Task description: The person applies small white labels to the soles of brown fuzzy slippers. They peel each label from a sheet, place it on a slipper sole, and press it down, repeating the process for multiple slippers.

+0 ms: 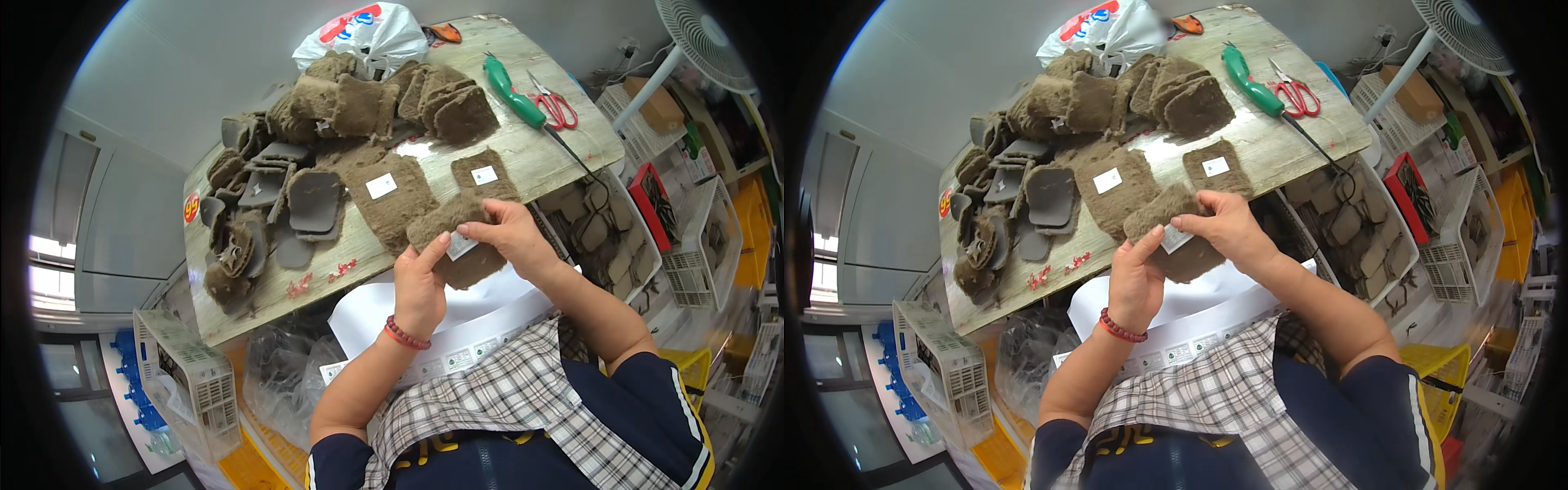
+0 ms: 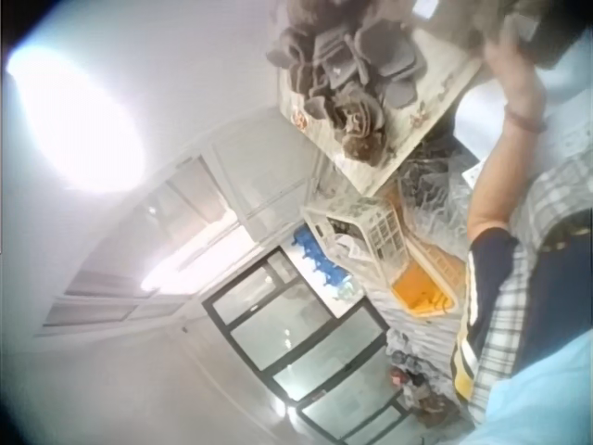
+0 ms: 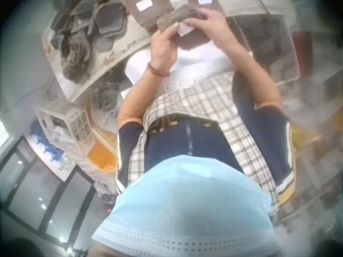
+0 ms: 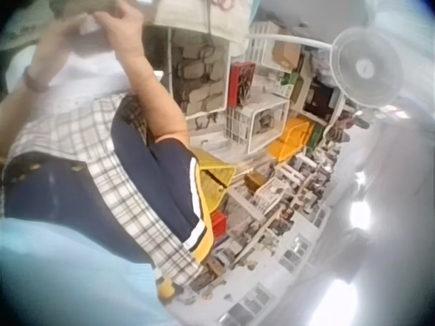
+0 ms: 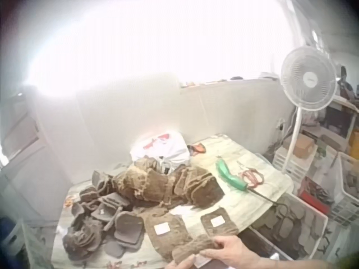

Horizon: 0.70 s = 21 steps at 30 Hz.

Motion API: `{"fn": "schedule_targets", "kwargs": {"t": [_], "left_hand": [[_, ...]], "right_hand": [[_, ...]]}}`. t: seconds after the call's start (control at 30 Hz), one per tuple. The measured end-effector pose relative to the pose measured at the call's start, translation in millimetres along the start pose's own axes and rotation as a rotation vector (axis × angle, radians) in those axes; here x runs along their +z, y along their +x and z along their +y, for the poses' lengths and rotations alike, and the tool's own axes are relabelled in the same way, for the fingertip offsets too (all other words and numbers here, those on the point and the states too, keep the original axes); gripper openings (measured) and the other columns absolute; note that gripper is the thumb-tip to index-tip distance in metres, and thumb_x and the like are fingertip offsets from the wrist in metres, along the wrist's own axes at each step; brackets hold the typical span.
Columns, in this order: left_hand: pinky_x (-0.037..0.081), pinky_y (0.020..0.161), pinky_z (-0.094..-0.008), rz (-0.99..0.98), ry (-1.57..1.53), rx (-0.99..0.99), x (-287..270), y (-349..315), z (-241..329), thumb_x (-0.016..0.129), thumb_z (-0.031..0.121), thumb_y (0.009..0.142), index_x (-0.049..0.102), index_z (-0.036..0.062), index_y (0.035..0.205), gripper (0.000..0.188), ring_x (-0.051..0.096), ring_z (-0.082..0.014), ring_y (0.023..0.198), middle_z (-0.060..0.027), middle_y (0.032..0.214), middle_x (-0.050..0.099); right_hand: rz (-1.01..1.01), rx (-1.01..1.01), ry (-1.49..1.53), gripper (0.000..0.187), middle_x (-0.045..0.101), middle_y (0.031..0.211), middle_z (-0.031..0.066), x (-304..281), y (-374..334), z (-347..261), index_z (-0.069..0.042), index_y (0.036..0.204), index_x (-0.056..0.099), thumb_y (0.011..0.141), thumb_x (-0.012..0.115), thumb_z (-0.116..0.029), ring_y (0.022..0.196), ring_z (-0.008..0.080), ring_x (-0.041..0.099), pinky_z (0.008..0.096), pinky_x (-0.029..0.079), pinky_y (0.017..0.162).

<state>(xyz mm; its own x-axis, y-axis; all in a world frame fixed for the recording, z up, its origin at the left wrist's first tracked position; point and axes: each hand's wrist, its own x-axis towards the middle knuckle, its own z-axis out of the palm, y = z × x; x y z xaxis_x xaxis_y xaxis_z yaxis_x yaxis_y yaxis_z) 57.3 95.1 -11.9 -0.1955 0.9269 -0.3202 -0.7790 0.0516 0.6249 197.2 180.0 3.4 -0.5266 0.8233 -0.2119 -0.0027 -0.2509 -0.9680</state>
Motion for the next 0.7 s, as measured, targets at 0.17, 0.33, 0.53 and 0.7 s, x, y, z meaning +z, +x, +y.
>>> {"fn": "schedule_targets", "kwargs": {"t": [0.17,0.33,0.53,0.7], "left_hand": [[0.052,0.085,-0.0294,0.058,0.091,-0.024,-4.9,-3.2,-13.8,0.063,0.006,0.09,0.058,-0.002,0.114,0.026,0.064,-0.0164,0.097,-0.0093,0.111,0.066],[0.052,0.09,-0.0339,0.05,0.144,-0.132,-5.7,-3.5,-15.8,0.059,0.009,0.093,0.055,-0.0012,0.119,0.028,0.064,-0.0186,0.102,-0.01,0.116,0.065],[0.053,0.091,-0.0357,0.053,0.177,-0.196,-0.9,1.3,-6.0,0.054,0.007,0.094,0.052,-0.0018,0.121,0.028,0.064,-0.0209,0.103,-0.0119,0.115,0.065],[0.051,0.093,-0.0364,0.062,0.231,-0.22,9.6,4.7,5.0,0.054,0.004,0.093,0.052,-0.0021,0.119,0.027,0.064,-0.0218,0.105,-0.0125,0.115,0.064]], "right_hand": [[-0.165,0.073,-0.055,0.02,0.064,0.085,-0.0002,-18.1,-2.2,3.8,0.0,0.1,0.064,0.087,0.07,-0.013,0.078,0.0055,0.058,0.0224,0.05,0.071],[0.23,-0.28,-0.543,0.023,0.062,0.092,0.0022,-90.6,57.6,32.7,-0.005,0.11,0.065,0.089,0.066,-0.014,0.078,0.0116,0.058,0.0256,0.047,0.07],[0.258,-0.362,-1.013,0.014,0.058,0.097,0.0058,-98.0,91.0,31.6,-0.012,0.096,0.068,0.083,0.068,-0.014,0.092,0.026,0.061,0.0368,0.05,0.079],[0.198,-0.453,-1.132,0.018,0.057,0.098,0.0043,-99.8,98.7,39.6,-0.012,0.096,0.068,0.078,0.07,-0.009,0.098,0.0248,0.058,0.037,0.05,0.082]]}}
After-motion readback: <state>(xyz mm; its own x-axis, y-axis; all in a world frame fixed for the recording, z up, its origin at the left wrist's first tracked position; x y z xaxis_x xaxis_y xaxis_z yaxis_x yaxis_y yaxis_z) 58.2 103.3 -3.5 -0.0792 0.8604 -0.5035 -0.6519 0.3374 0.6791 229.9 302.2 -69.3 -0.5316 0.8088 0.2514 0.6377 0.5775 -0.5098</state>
